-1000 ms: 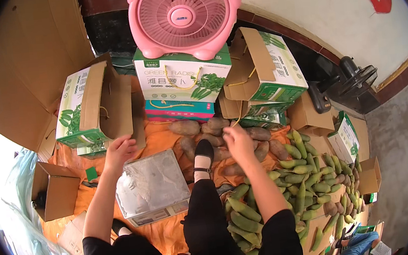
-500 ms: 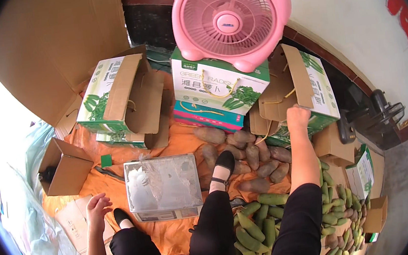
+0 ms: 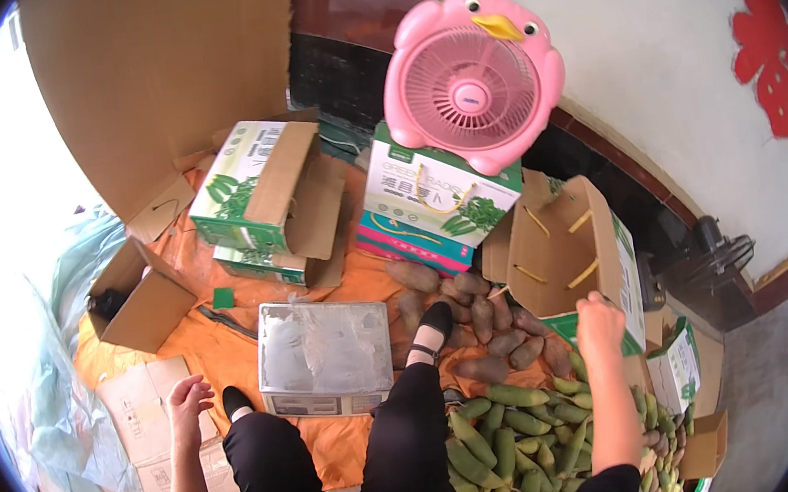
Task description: Sorting and packing various vegetables into cardboard boxes and weighing them.
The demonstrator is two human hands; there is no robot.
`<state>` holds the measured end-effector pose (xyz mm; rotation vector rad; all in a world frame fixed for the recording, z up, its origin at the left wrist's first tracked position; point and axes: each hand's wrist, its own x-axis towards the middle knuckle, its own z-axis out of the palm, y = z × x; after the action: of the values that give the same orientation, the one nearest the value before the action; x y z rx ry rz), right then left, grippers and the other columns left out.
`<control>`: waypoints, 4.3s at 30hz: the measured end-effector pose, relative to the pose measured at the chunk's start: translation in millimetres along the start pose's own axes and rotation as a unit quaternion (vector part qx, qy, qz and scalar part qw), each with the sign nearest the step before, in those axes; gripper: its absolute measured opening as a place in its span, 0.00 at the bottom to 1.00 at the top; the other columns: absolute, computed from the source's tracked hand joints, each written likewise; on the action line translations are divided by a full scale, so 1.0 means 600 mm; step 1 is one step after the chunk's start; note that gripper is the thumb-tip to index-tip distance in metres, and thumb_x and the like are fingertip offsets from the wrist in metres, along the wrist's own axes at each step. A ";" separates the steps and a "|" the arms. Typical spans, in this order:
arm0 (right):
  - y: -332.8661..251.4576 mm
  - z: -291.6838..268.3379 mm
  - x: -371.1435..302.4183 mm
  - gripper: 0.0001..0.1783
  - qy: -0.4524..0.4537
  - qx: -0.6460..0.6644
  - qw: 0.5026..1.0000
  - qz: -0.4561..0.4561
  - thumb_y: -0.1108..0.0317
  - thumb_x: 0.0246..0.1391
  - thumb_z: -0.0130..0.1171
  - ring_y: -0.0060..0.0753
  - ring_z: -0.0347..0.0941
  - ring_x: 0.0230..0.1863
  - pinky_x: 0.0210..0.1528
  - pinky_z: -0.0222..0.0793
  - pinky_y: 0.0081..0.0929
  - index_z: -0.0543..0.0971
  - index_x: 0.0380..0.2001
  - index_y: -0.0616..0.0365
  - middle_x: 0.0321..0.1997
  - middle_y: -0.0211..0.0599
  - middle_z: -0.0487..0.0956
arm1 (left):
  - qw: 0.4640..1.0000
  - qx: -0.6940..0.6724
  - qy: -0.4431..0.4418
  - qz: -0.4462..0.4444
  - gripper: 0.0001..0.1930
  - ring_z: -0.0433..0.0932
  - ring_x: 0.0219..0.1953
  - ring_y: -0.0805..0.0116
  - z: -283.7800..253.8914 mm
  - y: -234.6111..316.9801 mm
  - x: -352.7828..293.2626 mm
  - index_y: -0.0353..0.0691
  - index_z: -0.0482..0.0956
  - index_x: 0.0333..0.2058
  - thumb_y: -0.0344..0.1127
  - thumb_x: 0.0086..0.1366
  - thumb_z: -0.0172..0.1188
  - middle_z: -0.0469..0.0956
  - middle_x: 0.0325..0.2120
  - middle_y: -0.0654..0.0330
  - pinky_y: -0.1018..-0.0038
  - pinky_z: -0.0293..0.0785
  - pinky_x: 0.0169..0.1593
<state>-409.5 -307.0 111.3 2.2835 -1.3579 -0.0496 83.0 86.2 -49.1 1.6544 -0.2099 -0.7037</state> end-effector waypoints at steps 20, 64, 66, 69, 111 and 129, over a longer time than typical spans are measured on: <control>-0.099 -0.430 0.046 0.07 0.008 0.584 0.808 0.080 0.67 0.50 0.57 0.15 0.65 0.13 0.16 0.57 0.14 0.78 0.29 0.60 0.18 0.25 0.74 | 0.986 -0.133 0.087 0.059 0.08 0.77 0.30 0.74 -0.195 0.012 -0.141 0.36 0.77 0.40 0.31 0.65 0.52 0.77 0.29 0.60 0.80 0.74 0.31; -0.826 -0.446 -0.012 0.28 -0.212 0.796 0.435 -0.364 0.81 0.38 0.62 0.24 0.70 0.46 0.48 0.66 0.23 0.70 0.48 0.61 0.44 0.31 0.74 | 0.787 -0.613 -0.074 0.021 0.37 0.59 0.60 0.47 -0.253 -0.093 -0.169 0.41 0.58 0.60 0.66 0.64 0.34 0.60 0.59 0.49 0.47 0.57 0.60; -0.819 -0.463 -0.023 0.27 -0.210 0.786 0.432 -0.388 0.80 0.38 0.63 0.24 0.70 0.45 0.48 0.66 0.23 0.71 0.46 0.61 0.42 0.31 0.75 | 0.778 -0.626 -0.057 0.004 0.31 0.61 0.58 0.46 -0.252 -0.098 -0.173 0.36 0.61 0.58 0.55 0.66 0.39 0.62 0.57 0.46 0.46 0.58 0.59; -0.808 -0.483 -0.038 0.26 -0.219 0.769 0.436 -0.413 0.80 0.39 0.63 0.23 0.72 0.43 0.47 0.67 0.23 0.72 0.46 0.61 0.41 0.30 0.76 | 0.779 -0.624 -0.061 0.004 0.30 0.61 0.58 0.46 -0.248 -0.111 -0.168 0.36 0.61 0.58 0.53 0.66 0.39 0.62 0.57 0.46 0.46 0.59 0.59; -0.724 -0.035 0.264 0.27 -0.178 0.743 0.645 0.019 0.69 0.50 0.60 0.35 0.71 0.47 0.50 0.66 0.28 0.69 0.53 0.65 0.47 0.45 0.75 | 0.868 -0.449 0.019 -0.210 0.21 0.76 0.44 0.56 -0.188 -0.244 -0.163 0.43 0.64 0.54 0.46 0.67 0.48 0.74 0.45 0.55 0.61 0.75 0.42; -0.698 -0.156 -0.045 0.17 -0.397 0.649 0.582 -0.287 0.72 0.53 0.58 0.19 0.70 0.39 0.43 0.67 0.19 0.75 0.47 0.60 0.40 0.31 0.77 | 0.885 -0.179 -0.061 -0.426 0.14 0.69 0.47 0.72 -0.088 -0.397 -0.183 0.52 0.71 0.47 0.46 0.65 0.53 0.71 0.43 0.71 0.63 0.68 0.48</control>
<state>-55.0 -83.8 13.4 4.3234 -0.8700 -0.4928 -33.8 238.5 -235.7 1.2971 0.5765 -1.4126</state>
